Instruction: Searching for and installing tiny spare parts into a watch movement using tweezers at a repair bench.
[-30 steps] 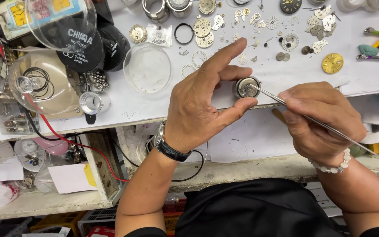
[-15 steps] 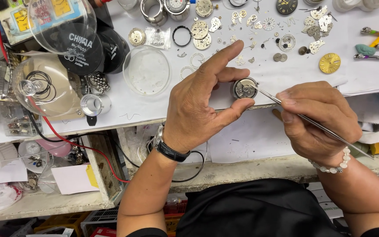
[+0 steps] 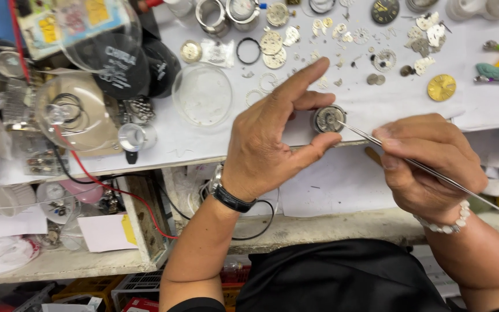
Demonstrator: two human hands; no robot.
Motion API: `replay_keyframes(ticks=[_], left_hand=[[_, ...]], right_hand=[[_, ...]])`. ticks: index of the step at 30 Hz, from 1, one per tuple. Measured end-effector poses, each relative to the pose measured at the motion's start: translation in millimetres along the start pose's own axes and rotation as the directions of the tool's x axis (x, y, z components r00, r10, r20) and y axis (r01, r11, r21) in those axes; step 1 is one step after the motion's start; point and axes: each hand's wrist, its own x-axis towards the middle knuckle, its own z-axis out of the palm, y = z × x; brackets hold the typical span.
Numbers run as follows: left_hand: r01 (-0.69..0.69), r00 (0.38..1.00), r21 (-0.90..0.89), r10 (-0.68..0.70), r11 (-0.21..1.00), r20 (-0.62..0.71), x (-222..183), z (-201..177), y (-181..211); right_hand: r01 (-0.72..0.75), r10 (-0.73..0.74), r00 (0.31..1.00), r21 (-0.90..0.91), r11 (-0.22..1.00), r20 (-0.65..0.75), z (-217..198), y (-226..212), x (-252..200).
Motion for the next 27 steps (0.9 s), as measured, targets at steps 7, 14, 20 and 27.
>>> replay_keyframes(ticks=[7, 14, 20, 27], left_hand=[[0.074, 0.997, -0.016, -0.073, 0.997, 0.026, -3, -5, 5], [-0.002, 1.000, -0.012, 0.003, 1.000, 0.028, -3, -2, 1], [-0.007, 1.000, 0.038, 0.006, 0.999, 0.027, -5, -1, -3], [-0.043, 0.999, 0.032, 0.042, 0.999, 0.003, -2, 1, -3]], right_hand=[[-0.013, 0.013, 1.000, -0.009, 1.000, -0.028, -1, 9, -11], [-0.013, 0.014, 0.999, 0.011, 1.000, -0.029, -2, 9, -10], [0.016, -0.017, 1.000, 0.062, 0.998, 0.007, -1, 11, -4], [0.015, -0.012, 0.998, 0.053, 0.998, -0.054, 1, 14, -8]])
